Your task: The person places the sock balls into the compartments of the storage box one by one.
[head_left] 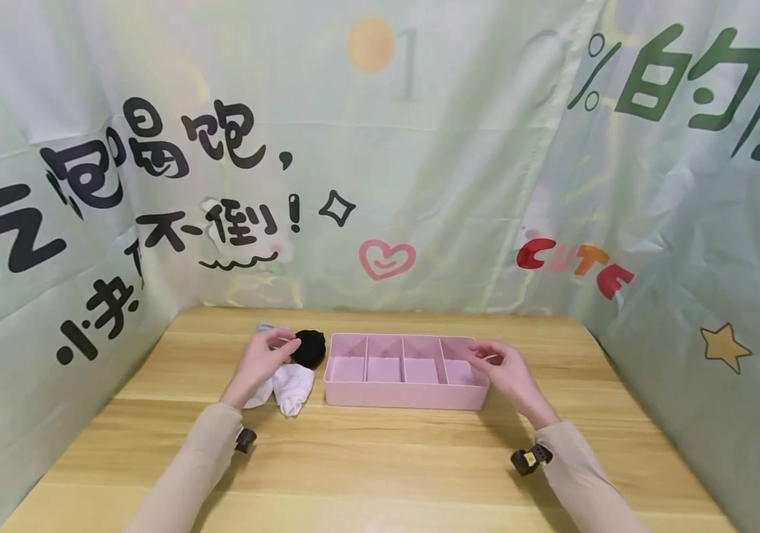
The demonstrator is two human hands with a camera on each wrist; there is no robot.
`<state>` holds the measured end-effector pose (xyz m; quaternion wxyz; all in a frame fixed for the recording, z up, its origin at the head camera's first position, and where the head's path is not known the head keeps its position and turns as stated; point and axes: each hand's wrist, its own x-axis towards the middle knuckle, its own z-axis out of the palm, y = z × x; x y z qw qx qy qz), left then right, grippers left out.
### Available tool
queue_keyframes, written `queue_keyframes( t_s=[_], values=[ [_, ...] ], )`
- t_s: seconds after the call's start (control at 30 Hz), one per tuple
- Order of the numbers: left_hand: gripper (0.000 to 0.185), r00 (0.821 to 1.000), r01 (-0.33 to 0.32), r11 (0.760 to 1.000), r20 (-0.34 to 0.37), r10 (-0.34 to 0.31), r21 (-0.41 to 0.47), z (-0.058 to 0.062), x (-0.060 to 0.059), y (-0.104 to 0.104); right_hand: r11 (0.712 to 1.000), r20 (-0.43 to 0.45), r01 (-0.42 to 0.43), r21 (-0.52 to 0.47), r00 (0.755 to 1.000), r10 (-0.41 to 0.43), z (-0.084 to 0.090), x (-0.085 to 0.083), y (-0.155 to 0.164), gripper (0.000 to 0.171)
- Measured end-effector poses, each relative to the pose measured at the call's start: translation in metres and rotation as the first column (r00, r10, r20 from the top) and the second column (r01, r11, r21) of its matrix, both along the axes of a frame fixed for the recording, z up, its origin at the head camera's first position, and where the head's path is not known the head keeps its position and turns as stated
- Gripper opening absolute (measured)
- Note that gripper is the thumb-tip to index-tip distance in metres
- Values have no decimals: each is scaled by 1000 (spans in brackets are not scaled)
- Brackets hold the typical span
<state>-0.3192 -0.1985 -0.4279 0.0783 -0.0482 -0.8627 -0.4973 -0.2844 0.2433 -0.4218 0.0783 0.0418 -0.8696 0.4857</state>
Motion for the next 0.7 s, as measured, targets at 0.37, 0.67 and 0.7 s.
queue_keyframes(
  t_s=[0.37,0.67,0.7],
  values=[
    [39,990,74,985,107,-91,159,-3,1,-29,990,94,-89,-112,991,99,-6,0,13,52],
    [48,975,145,980,151,-166,138,-4,-2,-53,947,232,-214,-240,934,270,-12,-2,26,72],
    [50,969,172,975,152,-193,141,-5,-2,-57,945,238,-222,-238,930,279,-13,-2,28,73]
  ],
)
